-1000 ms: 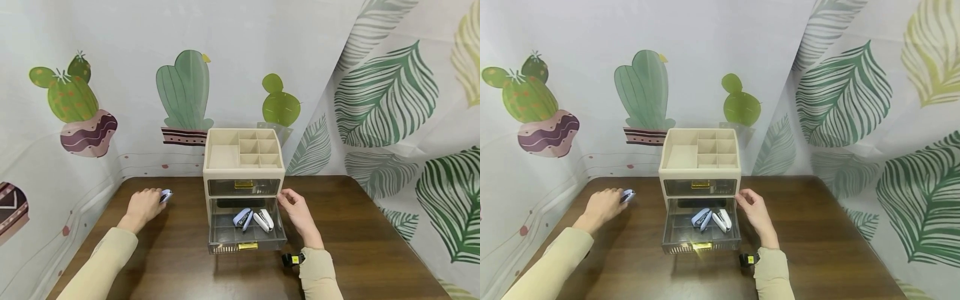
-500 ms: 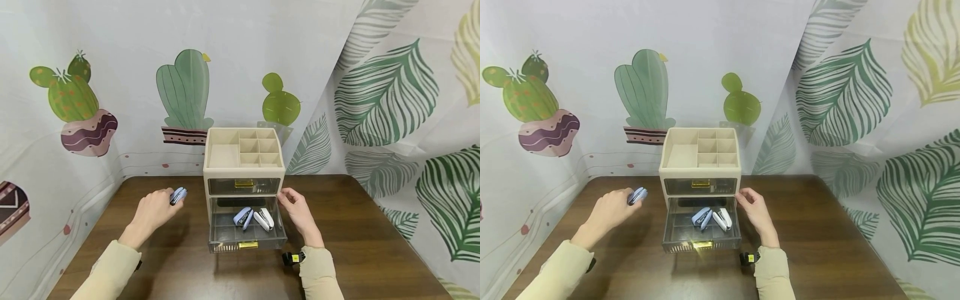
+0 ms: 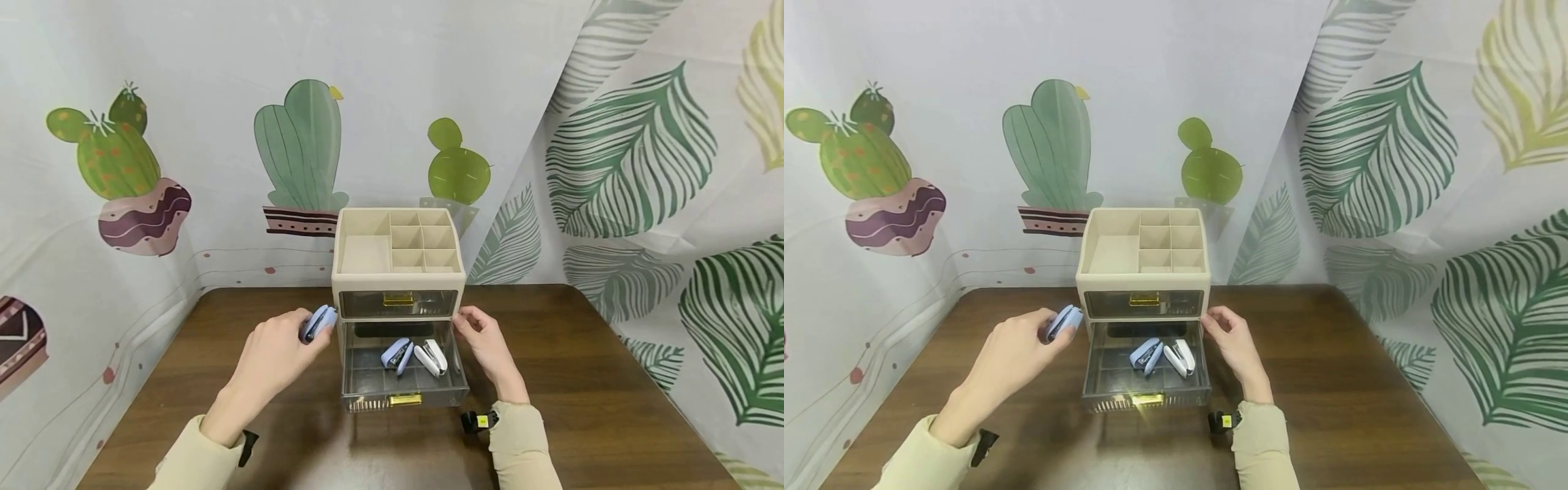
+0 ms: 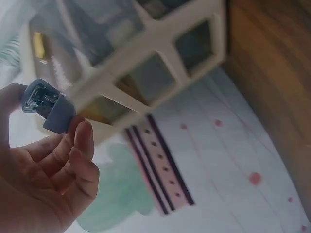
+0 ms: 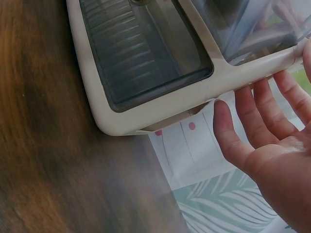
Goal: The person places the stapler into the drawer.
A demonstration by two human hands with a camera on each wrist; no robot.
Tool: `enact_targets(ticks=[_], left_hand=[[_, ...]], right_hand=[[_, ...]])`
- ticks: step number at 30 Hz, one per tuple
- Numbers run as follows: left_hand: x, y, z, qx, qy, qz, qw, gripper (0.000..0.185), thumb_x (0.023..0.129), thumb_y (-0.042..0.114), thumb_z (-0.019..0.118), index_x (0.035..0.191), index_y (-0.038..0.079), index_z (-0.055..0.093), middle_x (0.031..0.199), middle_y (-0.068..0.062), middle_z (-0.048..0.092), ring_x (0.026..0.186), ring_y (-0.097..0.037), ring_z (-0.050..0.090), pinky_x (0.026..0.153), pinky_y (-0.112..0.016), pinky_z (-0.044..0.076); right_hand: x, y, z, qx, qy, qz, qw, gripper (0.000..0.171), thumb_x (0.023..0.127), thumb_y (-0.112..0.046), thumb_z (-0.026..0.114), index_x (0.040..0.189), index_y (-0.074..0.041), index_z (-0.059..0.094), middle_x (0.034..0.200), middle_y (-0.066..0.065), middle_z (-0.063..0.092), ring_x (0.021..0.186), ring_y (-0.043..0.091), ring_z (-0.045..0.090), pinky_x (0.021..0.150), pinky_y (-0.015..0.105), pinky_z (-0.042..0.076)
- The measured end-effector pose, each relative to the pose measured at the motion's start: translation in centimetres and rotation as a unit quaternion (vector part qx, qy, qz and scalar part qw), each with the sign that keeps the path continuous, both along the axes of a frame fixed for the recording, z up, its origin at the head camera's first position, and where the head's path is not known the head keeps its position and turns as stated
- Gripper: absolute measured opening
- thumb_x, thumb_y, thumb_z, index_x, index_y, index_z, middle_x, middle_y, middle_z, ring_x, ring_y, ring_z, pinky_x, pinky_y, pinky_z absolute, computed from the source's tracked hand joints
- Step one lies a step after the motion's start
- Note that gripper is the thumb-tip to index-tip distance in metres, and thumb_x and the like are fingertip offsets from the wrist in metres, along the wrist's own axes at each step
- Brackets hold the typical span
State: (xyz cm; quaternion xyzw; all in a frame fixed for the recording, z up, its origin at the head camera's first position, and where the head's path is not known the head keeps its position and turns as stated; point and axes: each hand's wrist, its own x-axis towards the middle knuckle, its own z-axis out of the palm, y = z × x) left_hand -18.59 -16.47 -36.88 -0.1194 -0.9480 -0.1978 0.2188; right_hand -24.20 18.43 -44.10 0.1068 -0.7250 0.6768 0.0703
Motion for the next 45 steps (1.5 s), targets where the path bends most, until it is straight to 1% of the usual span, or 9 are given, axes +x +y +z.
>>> enact_targets(ticks=[4, 10, 15, 20, 26, 33, 39, 42, 45], left_hand=[[0.9, 1.6, 0.5, 0.0, 0.02, -0.019, 0.9996, 0.022, 0.083, 0.037, 0.069, 0.086, 0.015, 0.065, 0.066, 0.005, 0.053, 0.053, -0.015, 0.047, 0.047, -0.034, 0.041], [1.4, 3.6, 0.8, -0.012, 0.029, -0.038, 0.9988, 0.021, 0.082, 0.035, 0.069, 0.079, 0.015, 0.062, 0.064, 0.007, 0.051, 0.052, -0.015, 0.045, 0.045, -0.033, 0.04], [1.2, 5.0, 0.2, -0.027, 0.031, -0.045, 0.9981, 0.022, 0.082, 0.037, 0.069, 0.073, 0.019, 0.059, 0.063, 0.008, 0.051, 0.05, -0.014, 0.045, 0.043, -0.033, 0.039], [0.7, 6.2, -0.6, -0.062, 0.052, -0.055, 0.9952, 0.03, 0.081, 0.038, 0.069, 0.067, 0.017, 0.053, 0.06, 0.007, 0.047, 0.047, -0.017, 0.047, 0.04, -0.033, 0.037], [0.3, 7.2, -1.3, -0.105, 0.103, -0.059, 0.9873, 0.033, 0.079, 0.039, 0.071, 0.067, 0.012, 0.055, 0.064, -0.001, 0.055, 0.06, -0.023, 0.057, 0.041, -0.038, 0.042], [-0.4, 7.9, -2.2, -0.163, 0.158, -0.051, 0.9726, 0.036, 0.074, 0.038, 0.075, 0.064, 0.008, 0.059, 0.063, -0.006, 0.059, 0.067, -0.025, 0.053, 0.042, -0.036, 0.044], [-1.0, 8.3, -2.8, -0.196, 0.163, -0.053, 0.9656, 0.035, 0.071, 0.036, 0.079, 0.064, 0.006, 0.062, 0.061, -0.006, 0.058, 0.07, -0.025, 0.052, 0.041, -0.035, 0.044], [-1.2, 8.6, -2.9, -0.218, 0.158, -0.049, 0.9619, 0.034, 0.068, 0.035, 0.081, 0.064, 0.007, 0.064, 0.061, -0.005, 0.058, 0.073, -0.024, 0.051, 0.043, -0.033, 0.043], [-1.3, 8.7, -3.0, -0.243, 0.143, -0.041, 0.9586, 0.033, 0.066, 0.037, 0.083, 0.065, 0.009, 0.065, 0.062, -0.004, 0.059, 0.076, -0.023, 0.05, 0.047, -0.031, 0.042]], right_hand=[[0.0, 0.1, 0.1, 0.003, 0.002, -0.001, 1.0, 0.019, 0.097, -0.005, 0.06, 0.105, 0.012, 0.059, 0.088, 0.001, 0.062, 0.084, 0.011, 0.059, 0.076, 0.027, 0.053], [0.0, 0.1, 0.1, 0.009, 0.001, -0.005, 1.0, 0.019, 0.097, -0.006, 0.06, 0.105, 0.011, 0.059, 0.087, 0.001, 0.062, 0.084, 0.011, 0.059, 0.081, 0.037, 0.054], [0.0, 0.0, 0.1, 0.008, 0.0, -0.004, 1.0, 0.019, 0.098, -0.006, 0.06, 0.105, 0.011, 0.059, 0.086, 0.0, 0.062, 0.083, 0.011, 0.059, 0.083, 0.043, 0.054], [0.1, 0.0, 0.1, 0.007, 0.005, -0.003, 1.0, 0.018, 0.097, -0.005, 0.06, 0.104, 0.011, 0.059, 0.087, 0.0, 0.062, 0.084, 0.011, 0.059, 0.083, 0.044, 0.054], [0.1, 0.0, 0.2, 0.009, 0.004, -0.001, 1.0, 0.018, 0.097, -0.005, 0.06, 0.105, 0.011, 0.059, 0.087, 0.0, 0.062, 0.084, 0.01, 0.059, 0.084, 0.045, 0.054], [0.0, -0.1, 0.2, 0.009, 0.004, -0.003, 1.0, 0.017, 0.097, -0.005, 0.06, 0.104, 0.011, 0.058, 0.086, 0.001, 0.061, 0.083, 0.011, 0.059, 0.083, 0.044, 0.054], [0.1, -0.1, 0.2, 0.01, 0.001, -0.005, 1.0, 0.019, 0.098, -0.006, 0.059, 0.105, 0.012, 0.058, 0.087, 0.002, 0.062, 0.084, 0.011, 0.059, 0.079, 0.031, 0.054], [0.2, -0.1, 0.3, 0.012, -0.002, -0.006, 1.0, 0.02, 0.098, -0.006, 0.059, 0.106, 0.012, 0.058, 0.088, 0.002, 0.062, 0.083, 0.01, 0.059, 0.076, 0.025, 0.053], [0.3, -0.2, 0.4, 0.01, -0.004, -0.005, 1.0, 0.02, 0.098, -0.006, 0.058, 0.106, 0.013, 0.058, 0.088, 0.003, 0.061, 0.083, 0.01, 0.059, 0.075, 0.024, 0.052]])
